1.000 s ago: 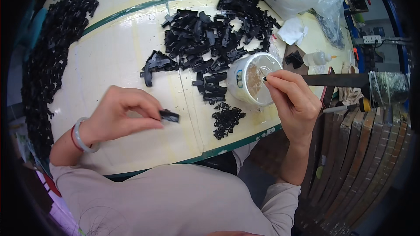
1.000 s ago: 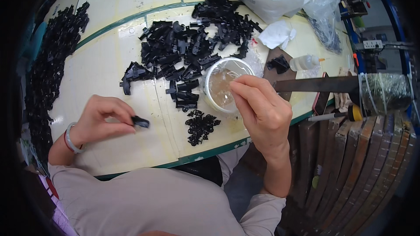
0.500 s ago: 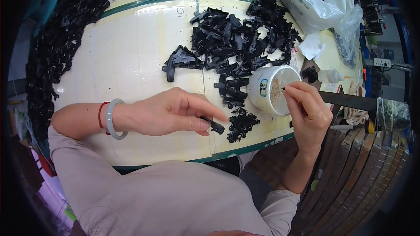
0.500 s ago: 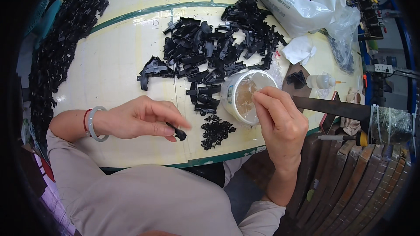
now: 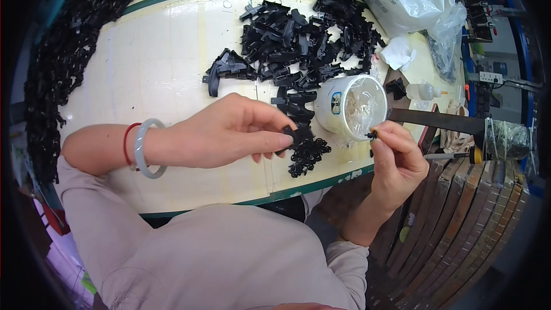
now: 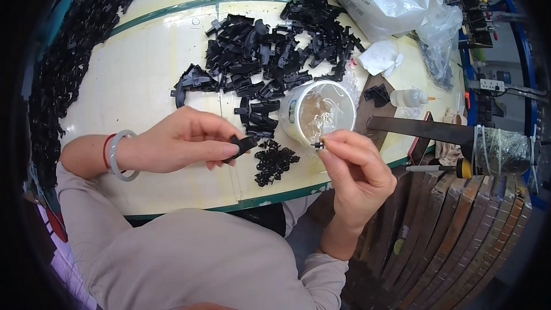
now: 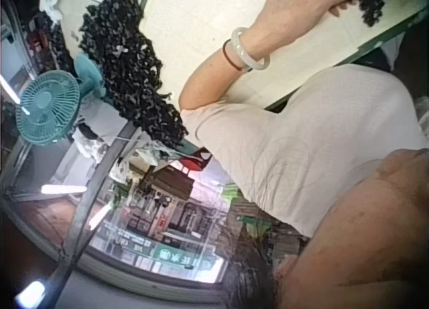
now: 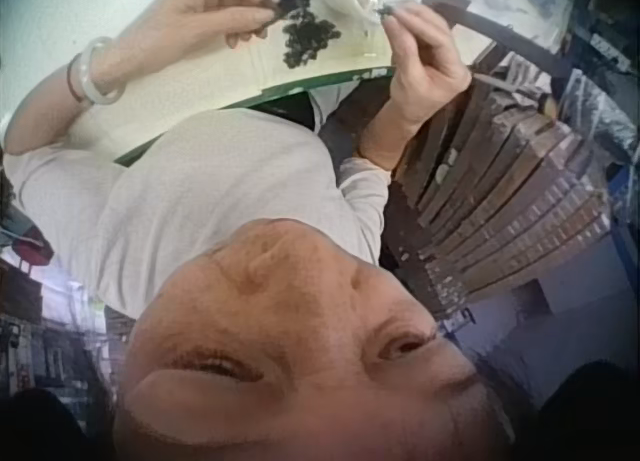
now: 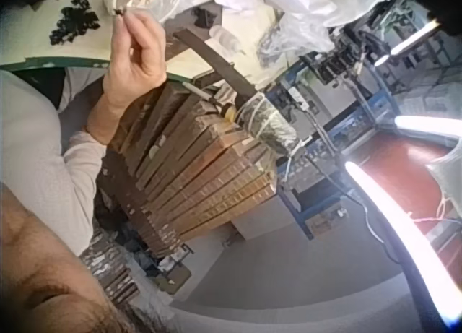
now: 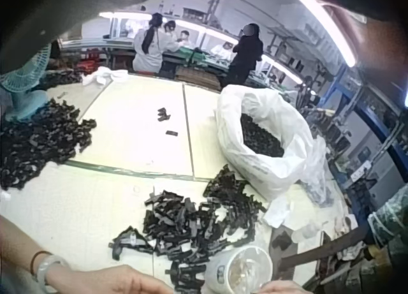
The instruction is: Assembling small black plastic components by applying a lubricant or adhesive from a cup using a thin applicator tool.
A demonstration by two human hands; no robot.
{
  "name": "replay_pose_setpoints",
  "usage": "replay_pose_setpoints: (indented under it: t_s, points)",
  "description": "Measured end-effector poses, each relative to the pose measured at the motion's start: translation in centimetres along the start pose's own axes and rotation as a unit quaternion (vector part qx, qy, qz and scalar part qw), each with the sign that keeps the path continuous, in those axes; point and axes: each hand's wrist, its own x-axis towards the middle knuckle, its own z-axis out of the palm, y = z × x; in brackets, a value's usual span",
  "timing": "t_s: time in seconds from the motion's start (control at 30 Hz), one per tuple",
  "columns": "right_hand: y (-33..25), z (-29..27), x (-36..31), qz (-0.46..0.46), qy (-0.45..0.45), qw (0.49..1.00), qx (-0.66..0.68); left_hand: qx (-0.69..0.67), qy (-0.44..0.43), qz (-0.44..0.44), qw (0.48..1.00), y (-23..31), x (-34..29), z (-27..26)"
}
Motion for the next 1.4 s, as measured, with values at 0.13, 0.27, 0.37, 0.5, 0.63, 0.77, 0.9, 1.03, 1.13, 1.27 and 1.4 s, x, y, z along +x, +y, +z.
replay_pose_setpoints:
  t_s: [0.13,0.27,0.37,0.5,0.63,0.77,0.9,1.03,1.13,1.27,1.4]
  points:
    - [-0.9,1.1,-1.4,0.038,-0.001,0.998,0.047,-0.160,-0.026,-0.074,0.984,-0.7,0.6,0.3]
    - [-1.2,3.0,-2.5,0.055,-0.006,0.996,0.072,-0.213,-0.022,-0.112,0.970,-0.4,0.4,0.6]
    - [-1.0,4.1,-3.2,0.088,0.001,0.990,0.111,-0.218,-0.022,-0.115,0.969,-0.5,0.4,0.6]
    - [-1.4,4.7,-3.8,0.169,0.017,0.966,0.194,-0.205,-0.014,-0.101,0.973,-0.9,0.4,0.6]
    - [-1.4,5.2,-4.2,0.215,0.020,0.947,0.239,-0.179,-0.005,-0.075,0.981,-1.4,0.3,0.5]
    - [-1.1,5.2,-4.4,0.232,0.018,0.939,0.252,-0.169,0.020,-0.064,0.983,-1.2,0.1,0.7]
    - [-0.9,5.4,-4.3,0.228,0.012,0.941,0.251,-0.155,0.029,-0.056,0.986,-1.1,0.1,0.8]
    - [-0.7,5.6,-4.3,0.197,0.012,0.953,0.230,-0.164,0.022,-0.058,0.984,-1.9,0.2,0.9]
    - [-0.6,5.8,-4.3,0.183,0.003,0.962,0.202,-0.167,0.018,-0.045,0.985,-2.2,0.3,0.8]
    - [-0.4,5.8,-4.2,0.175,0.000,0.965,0.196,-0.170,0.017,-0.036,0.985,-2.0,0.3,0.8]
    - [-0.4,5.8,-4.1,0.186,-0.001,0.963,0.193,-0.170,0.016,-0.047,0.984,-1.9,0.3,0.8]
